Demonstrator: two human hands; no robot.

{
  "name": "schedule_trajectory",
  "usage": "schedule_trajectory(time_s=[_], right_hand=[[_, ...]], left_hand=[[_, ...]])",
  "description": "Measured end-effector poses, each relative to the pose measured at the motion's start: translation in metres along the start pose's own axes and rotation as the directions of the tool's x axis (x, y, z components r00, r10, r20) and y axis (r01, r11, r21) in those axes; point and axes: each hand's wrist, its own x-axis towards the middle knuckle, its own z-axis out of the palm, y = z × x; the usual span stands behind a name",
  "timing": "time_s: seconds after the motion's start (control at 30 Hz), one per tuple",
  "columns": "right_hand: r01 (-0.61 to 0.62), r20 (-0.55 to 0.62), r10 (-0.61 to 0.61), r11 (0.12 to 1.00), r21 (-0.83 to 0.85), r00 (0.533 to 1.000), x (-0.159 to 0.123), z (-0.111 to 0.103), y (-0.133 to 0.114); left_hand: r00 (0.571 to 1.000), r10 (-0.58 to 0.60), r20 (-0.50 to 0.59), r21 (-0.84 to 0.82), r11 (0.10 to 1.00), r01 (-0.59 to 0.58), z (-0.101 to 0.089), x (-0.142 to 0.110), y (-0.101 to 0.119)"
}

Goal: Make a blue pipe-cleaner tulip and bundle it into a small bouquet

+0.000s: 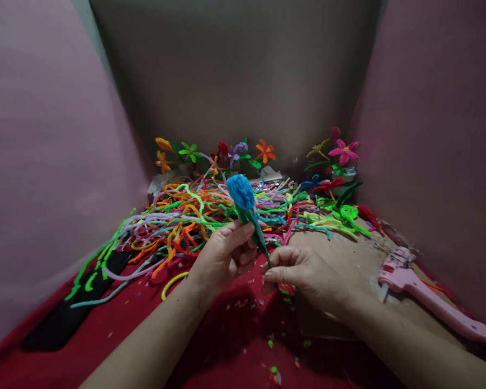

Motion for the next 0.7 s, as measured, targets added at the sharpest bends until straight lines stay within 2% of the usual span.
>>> schedule_trajectory(time_s=[0.13,0.27,0.4,0.47,0.57,0.7], right_hand=[[-0.011,-0.009,0.011,1.000,-0.015,1.000,-0.001,0.002,-0.004],[0.052,-0.007,-0.052,0.999,0.010,0.999,-0.003,0.003,-0.009],[0.105,-0.035,-0.112,0.982,-0.156,0.993,-0.005,0.001,-0.014],[0.111,-0.028,-0.120,0.972,-0.208,0.992,-0.005,0.000,-0.014],[0.173,-0.003,-0.179,0.955,-0.240,0.984,-0.005,0.000,-0.010],[0.293,0.040,-0.295,0.906,-0.305,0.955,-0.007,0.001,-0.003]], left_hand=[[1.000,-0.024,-0.015,-0.004,1.000,0.024,0.001,0.000,-0.004],[1.000,-0.010,-0.024,-0.011,1.000,0.009,0.002,-0.001,-0.007],[0.995,-0.049,0.082,-0.015,0.999,0.051,0.002,-0.002,-0.004],[0.992,-0.069,0.101,-0.022,0.997,0.072,0.003,-0.002,-0.003],[0.992,-0.092,0.087,-0.053,0.994,0.097,0.003,-0.001,-0.004],[0.978,-0.203,0.041,-0.138,0.969,0.207,0.004,0.000,-0.009]])
